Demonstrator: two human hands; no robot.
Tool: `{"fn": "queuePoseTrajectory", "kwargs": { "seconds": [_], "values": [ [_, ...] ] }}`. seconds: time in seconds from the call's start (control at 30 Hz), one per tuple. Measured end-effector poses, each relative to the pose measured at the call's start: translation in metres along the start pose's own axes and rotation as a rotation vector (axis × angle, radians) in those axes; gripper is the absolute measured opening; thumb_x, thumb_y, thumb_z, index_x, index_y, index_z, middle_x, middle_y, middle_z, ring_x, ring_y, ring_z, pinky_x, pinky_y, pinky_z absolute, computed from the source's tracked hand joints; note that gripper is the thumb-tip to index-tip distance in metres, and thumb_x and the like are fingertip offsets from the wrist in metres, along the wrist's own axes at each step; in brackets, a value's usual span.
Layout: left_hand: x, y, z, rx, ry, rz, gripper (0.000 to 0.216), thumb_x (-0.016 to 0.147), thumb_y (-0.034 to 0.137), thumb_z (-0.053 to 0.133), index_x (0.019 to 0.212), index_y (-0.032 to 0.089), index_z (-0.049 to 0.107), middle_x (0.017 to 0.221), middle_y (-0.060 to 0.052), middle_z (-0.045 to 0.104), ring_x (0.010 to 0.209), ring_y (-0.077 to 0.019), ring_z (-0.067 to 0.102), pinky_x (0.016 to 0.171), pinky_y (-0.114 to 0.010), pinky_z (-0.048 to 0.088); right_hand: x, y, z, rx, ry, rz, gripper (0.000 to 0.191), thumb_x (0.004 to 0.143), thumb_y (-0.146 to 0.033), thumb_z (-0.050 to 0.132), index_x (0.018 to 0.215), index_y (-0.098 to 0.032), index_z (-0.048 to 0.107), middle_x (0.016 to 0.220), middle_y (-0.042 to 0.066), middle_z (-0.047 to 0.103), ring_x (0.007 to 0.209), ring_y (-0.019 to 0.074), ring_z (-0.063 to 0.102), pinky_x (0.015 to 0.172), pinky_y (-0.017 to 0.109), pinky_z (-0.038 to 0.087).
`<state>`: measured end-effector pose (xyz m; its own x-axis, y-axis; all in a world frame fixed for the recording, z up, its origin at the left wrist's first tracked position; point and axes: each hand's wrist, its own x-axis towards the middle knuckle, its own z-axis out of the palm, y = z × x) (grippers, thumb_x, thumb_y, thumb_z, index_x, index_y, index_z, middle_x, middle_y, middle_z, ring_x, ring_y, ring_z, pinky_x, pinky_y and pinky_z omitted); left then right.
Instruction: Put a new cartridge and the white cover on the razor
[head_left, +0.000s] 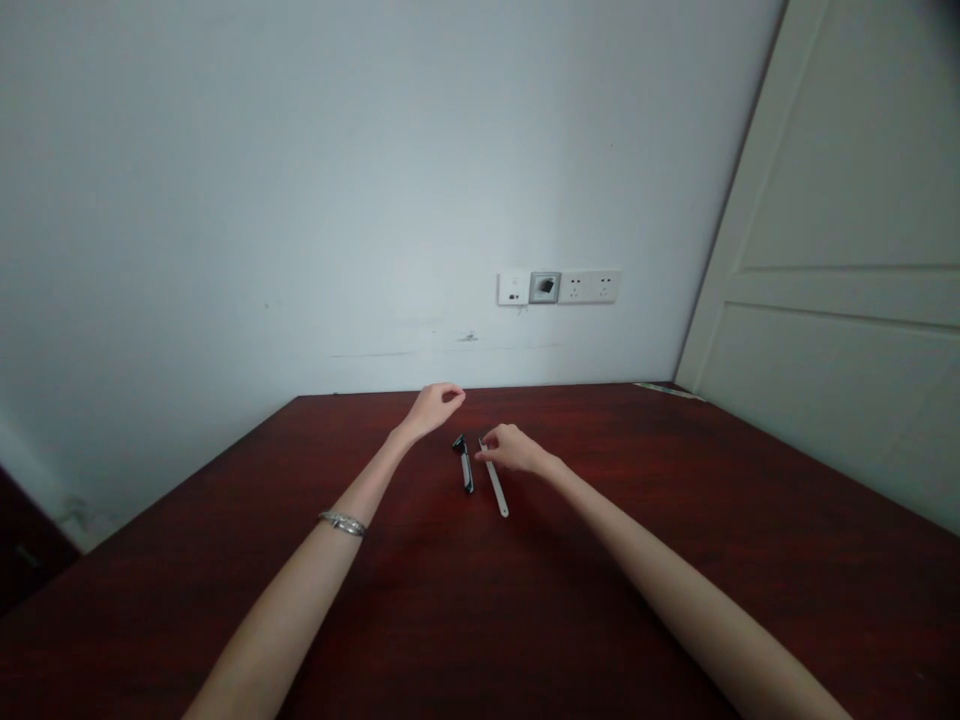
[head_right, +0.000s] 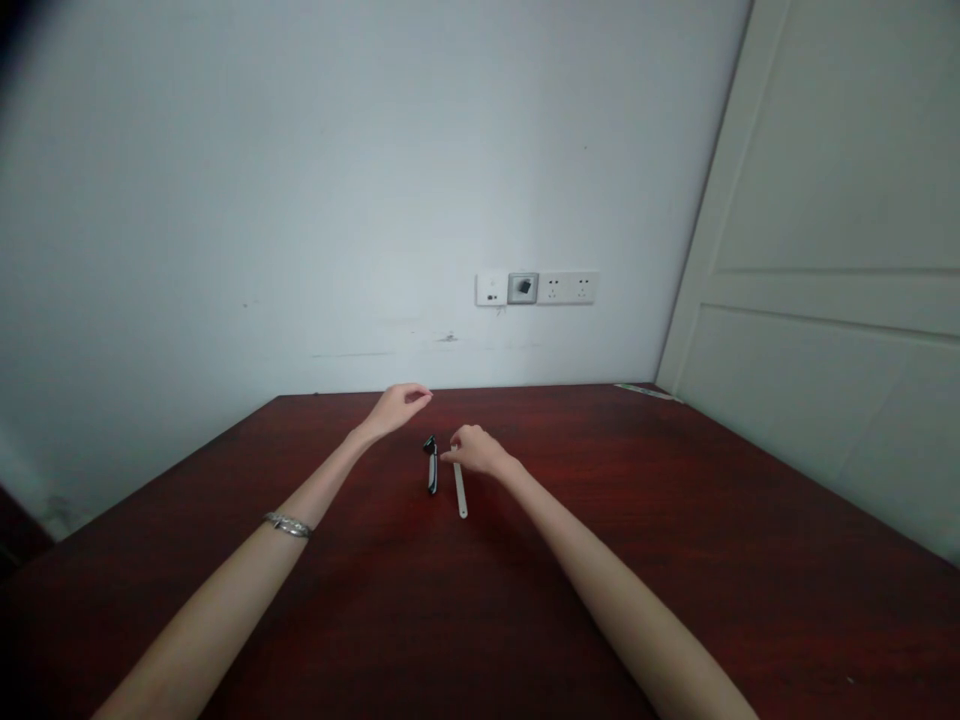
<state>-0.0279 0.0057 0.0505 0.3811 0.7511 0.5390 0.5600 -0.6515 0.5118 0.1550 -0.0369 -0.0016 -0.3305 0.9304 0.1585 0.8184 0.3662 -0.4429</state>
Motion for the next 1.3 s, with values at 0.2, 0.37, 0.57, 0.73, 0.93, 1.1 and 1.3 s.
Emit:
{"fn": "queuePoseTrajectory", "kwargs": {
  "seconds": [0.2,0.37,0.57,0.73,0.93,1.1,1.3],
  "values": [
    [-0.007,-0.029,-0.008,0.008,0.035,-0.081,0.025,0.076,0.031,0.048,0.081,0.015,0.067,0.087,-0.005,0.069,0.086,-0.0193,0.062,0.081,-0.029,0.044,0.002,-0.045,0.024,-0.298,0.040,0.033,0.039,0.069,-0.048,0.060,0.088,-0.014,0.068,0.091,0.015,0.068,0.082,0.0264,0.065,0.067,0.030,0.047],
    [-0.012,-0.046,-0.009,0.034,0.057,-0.173,0.026,0.073,0.032,0.050,0.080,0.015,0.068,0.086,-0.006,0.070,0.084,-0.0205,0.063,0.080,-0.029,0.045,0.005,-0.056,0.029,-0.333,0.024,0.067,0.030,0.072,-0.028,0.058,0.096,-0.012,0.066,0.095,0.017,0.067,0.087,0.0275,0.064,0.071,0.032,0.049],
    [-0.014,-0.056,-0.009,0.049,0.046,-0.202,0.026,0.072,0.033,0.049,0.078,0.016,0.068,0.084,-0.005,0.070,0.083,-0.0201,0.063,0.080,-0.029,0.045,0.004,-0.060,0.030,-0.326,0.015,0.109,0.029,0.069,-0.015,0.055,0.097,-0.011,0.065,0.095,0.018,0.066,0.089,0.0287,0.064,0.070,0.033,0.050],
    [-0.015,-0.054,-0.011,0.050,0.023,-0.206,0.026,0.073,0.033,0.048,0.077,0.016,0.068,0.083,-0.005,0.070,0.085,-0.0196,0.063,0.081,-0.029,0.044,0.002,-0.063,0.031,-0.308,0.008,0.103,0.031,0.068,-0.015,0.057,0.097,-0.010,0.065,0.096,0.019,0.066,0.089,0.0288,0.064,0.069,0.032,0.051],
    [-0.014,-0.047,-0.008,0.029,0.029,-0.195,0.023,0.072,0.030,0.049,0.076,0.017,0.067,0.081,-0.004,0.070,0.085,-0.0194,0.063,0.080,-0.028,0.045,0.003,-0.060,0.035,-0.289,0.013,0.105,0.031,0.068,-0.019,0.058,0.097,-0.011,0.066,0.095,0.018,0.066,0.087,0.0276,0.064,0.070,0.031,0.050],
    [-0.015,-0.040,-0.002,-0.032,0.262,-0.191,0.027,0.074,0.034,0.048,0.075,0.014,0.066,0.074,-0.005,0.069,0.073,-0.0168,0.064,0.072,-0.026,0.047,0.000,-0.049,0.023,-0.288,0.065,0.091,0.027,0.071,-0.022,0.054,0.093,-0.010,0.067,0.093,0.019,0.067,0.086,0.0270,0.064,0.070,0.029,0.048],
    [-0.017,-0.024,0.006,0.091,0.261,-0.234,0.038,0.078,0.045,0.043,0.066,0.015,0.064,0.061,-0.004,0.065,0.061,-0.0154,0.060,0.059,-0.023,0.043,-0.021,0.013,-0.023,-0.234,0.185,0.158,0.023,0.078,-0.026,0.050,0.081,-0.012,0.068,0.083,0.015,0.068,0.078,0.0224,0.064,0.062,0.023,0.040]
  ]
}}
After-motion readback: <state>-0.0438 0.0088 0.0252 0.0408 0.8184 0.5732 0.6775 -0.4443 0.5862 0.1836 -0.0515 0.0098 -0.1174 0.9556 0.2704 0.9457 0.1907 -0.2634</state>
